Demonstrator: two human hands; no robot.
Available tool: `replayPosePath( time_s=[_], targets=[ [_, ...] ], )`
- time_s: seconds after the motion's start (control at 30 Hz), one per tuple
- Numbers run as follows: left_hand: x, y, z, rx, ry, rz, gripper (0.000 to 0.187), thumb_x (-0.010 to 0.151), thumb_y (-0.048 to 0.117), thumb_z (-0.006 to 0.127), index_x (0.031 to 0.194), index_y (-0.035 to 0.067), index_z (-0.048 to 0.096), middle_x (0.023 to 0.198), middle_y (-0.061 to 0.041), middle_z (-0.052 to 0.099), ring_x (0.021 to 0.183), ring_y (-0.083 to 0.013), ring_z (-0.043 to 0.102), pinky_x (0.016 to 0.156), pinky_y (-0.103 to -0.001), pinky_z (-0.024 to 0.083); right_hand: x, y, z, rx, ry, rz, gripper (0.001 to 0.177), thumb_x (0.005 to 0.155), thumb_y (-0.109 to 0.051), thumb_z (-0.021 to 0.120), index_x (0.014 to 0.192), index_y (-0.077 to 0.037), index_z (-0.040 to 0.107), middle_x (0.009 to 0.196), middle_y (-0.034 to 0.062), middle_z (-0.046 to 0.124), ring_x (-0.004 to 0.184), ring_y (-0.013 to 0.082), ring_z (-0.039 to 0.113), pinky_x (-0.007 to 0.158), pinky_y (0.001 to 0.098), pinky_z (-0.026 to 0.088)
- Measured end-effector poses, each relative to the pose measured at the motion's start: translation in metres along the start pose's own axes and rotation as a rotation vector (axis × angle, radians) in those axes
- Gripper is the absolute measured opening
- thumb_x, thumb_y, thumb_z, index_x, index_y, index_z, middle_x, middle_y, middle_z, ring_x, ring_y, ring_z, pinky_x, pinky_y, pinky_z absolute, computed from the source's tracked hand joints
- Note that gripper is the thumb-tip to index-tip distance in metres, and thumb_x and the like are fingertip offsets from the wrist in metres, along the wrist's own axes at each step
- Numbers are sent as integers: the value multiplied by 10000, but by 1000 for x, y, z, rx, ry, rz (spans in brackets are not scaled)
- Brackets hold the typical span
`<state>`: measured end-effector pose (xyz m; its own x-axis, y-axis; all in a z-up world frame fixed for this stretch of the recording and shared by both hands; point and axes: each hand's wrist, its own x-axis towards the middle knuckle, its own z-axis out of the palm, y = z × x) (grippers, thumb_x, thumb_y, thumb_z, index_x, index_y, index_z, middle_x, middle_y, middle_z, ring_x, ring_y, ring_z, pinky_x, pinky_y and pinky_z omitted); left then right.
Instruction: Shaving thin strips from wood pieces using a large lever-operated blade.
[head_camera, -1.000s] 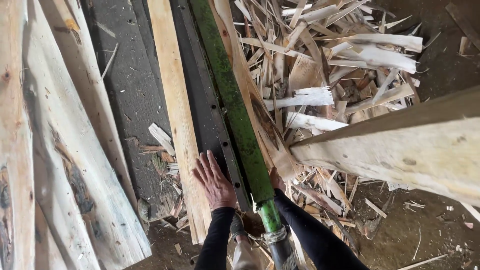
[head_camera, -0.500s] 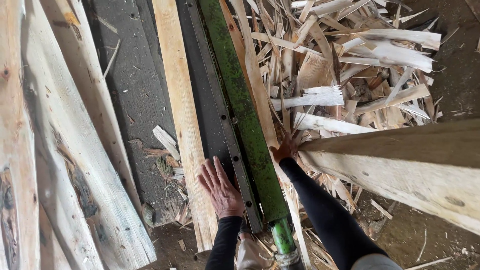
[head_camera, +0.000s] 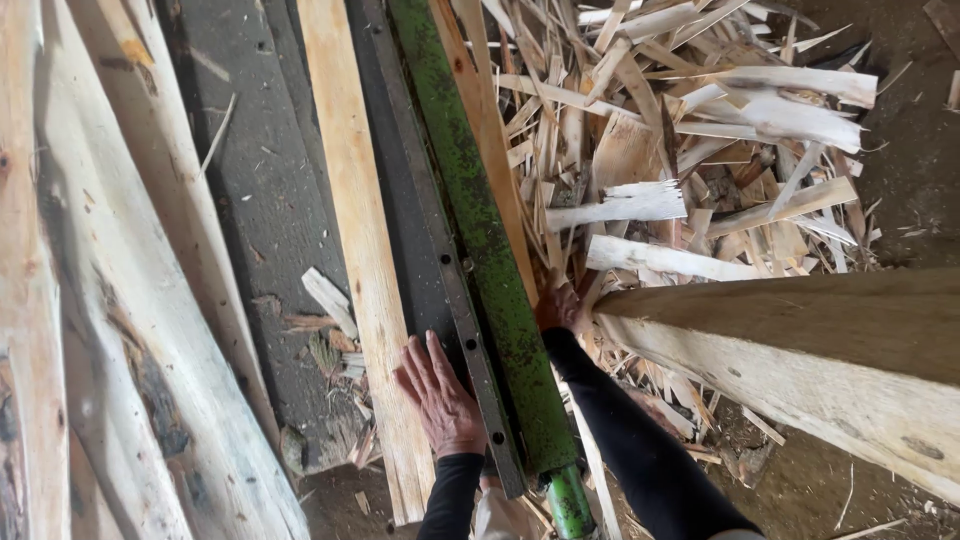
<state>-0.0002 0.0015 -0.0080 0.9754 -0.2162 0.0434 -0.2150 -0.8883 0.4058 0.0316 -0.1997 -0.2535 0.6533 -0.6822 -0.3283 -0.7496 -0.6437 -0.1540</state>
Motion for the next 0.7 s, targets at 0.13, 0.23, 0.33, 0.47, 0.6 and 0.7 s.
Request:
replayPosePath(
  time_s=[0.13, 0.23, 0.33, 0.47, 0.6, 0.7],
  targets=[
    [-2, -6, 9, 87, 1, -14, 800, 877, -17, 439, 1632, 69, 188, 1672, -232, 241, 1574, -387, 171, 1269, -566, 69, 32, 17, 133, -135, 444, -229, 330, 1087, -348, 599, 1325, -120, 610, 678, 45, 565, 464, 200, 535, 477, 442, 448],
    [-1, -5, 4, 75, 5, -2, 798, 875, -10, 435, 1629, 63, 184, 1664, -241, 239, 1567, -395, 168, 1266, -568, 71, 60, 30, 215, -171, 173, -290, 266, 1205, -268, 440, 1223, -80, 627, 687, 37, 524, 478, 169, 497, 478, 406, 448],
    [-1, -4, 3, 73, 4, 5, 797, 878, 0, 438, 1629, 60, 177, 1660, -246, 238, 1568, -396, 163, 1267, -568, 67, 16, 128, 157, -131, -74, -265, 324, 1236, -264, 363, 1158, -87, 622, 802, 65, 545, 592, 176, 537, 579, 413, 489],
    [-1, -4, 5, 125, -22, -22, 824, 856, -40, 423, 1633, 68, 169, 1671, -240, 234, 1579, -380, 157, 1273, -561, 57, 31, 10, 68, -56, -163, -242, 347, 1237, -295, 364, 1186, -75, 628, 850, 99, 566, 660, 203, 553, 641, 429, 494],
    [1, -2, 2, 58, 9, 13, 831, 842, -27, 450, 1619, 63, 167, 1651, -247, 230, 1560, -390, 153, 1259, -571, 56, 32, -4, 47, 31, -257, -220, 377, 1238, -327, 366, 1215, -64, 635, 897, 132, 587, 729, 231, 569, 702, 445, 499],
    [-2, -7, 9, 134, -17, -29, 845, 841, -88, 421, 1630, 87, 173, 1668, -218, 239, 1577, -364, 163, 1275, -559, 70, 46, -7, 58, 96, -330, -195, 402, 1239, -351, 367, 1236, -56, 639, 933, 158, 603, 780, 251, 581, 748, 457, 503]
  ],
)
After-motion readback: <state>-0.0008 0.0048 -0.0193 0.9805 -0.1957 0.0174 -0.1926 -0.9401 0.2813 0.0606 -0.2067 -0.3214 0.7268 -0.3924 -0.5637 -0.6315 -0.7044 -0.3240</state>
